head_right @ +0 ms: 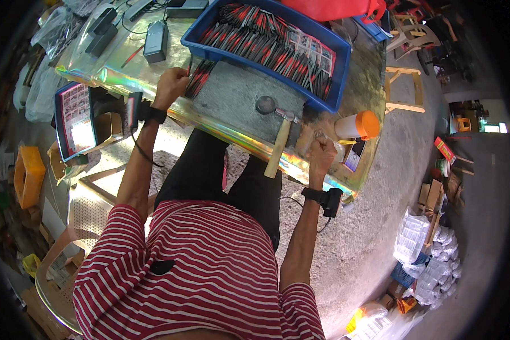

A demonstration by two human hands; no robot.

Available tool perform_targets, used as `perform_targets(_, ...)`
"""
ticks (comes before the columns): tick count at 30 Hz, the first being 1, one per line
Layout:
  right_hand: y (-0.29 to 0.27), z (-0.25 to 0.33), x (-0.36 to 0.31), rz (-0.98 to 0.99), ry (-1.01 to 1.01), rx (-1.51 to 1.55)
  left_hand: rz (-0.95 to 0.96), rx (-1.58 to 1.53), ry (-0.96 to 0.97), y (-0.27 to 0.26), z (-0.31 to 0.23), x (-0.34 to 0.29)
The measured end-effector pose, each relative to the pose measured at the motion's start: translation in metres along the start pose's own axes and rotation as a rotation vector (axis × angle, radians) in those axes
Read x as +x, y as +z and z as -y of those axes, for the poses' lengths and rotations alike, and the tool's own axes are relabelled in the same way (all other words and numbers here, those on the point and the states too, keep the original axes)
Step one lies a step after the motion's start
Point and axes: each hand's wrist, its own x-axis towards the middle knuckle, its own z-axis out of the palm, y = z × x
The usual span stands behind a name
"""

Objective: The person joins small metal parts by hand and using a hammer, picking them from a container on a table.

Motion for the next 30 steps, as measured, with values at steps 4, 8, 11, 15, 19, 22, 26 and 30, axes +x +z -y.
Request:
perform_targets(4, 0.010, 0.042, -0.017, 0.031, 0.019, 0.192, 0.100, -0.682, -0.185, -0.031, -0.045, -0.016)
perform_targets(8, 0.021, 0.083, -0.034, 0.125, 0.039, 0.390, 0.180, -0.913, -0.352, -0.036, -0.118, -0.022)
perform_targets(11, 0.039, 0.111, -0.051, 0.272, 0.007, 0.547, 0.228, -1.271, -0.327, -0.028, -0.142, -0.035)
perform_targets(15, 0.052, 0.149, -0.074, 0.315, -0.085, 0.565, 0.345, -1.448, -0.338, -0.012, -0.170, -0.046)
perform_targets(19, 0.051, 0.153, -0.082, 0.308, -0.156, 0.545, 0.444, -1.642, -0.472, 0.000, -0.188, -0.055)
perform_targets(22, 0.049, 0.149, -0.085, 0.296, -0.226, 0.522, 0.494, -1.747, -0.510, 0.007, -0.193, -0.062)
perform_targets(26, 0.046, 0.146, -0.088, 0.266, -0.245, 0.537, 0.508, -1.838, -0.560, 0.014, -0.196, -0.067)
perform_targets(30, 0.046, 0.146, -0.090, 0.240, -0.230, 0.588, 0.537, -1.878, -0.575, 0.017, -0.196, -0.068)
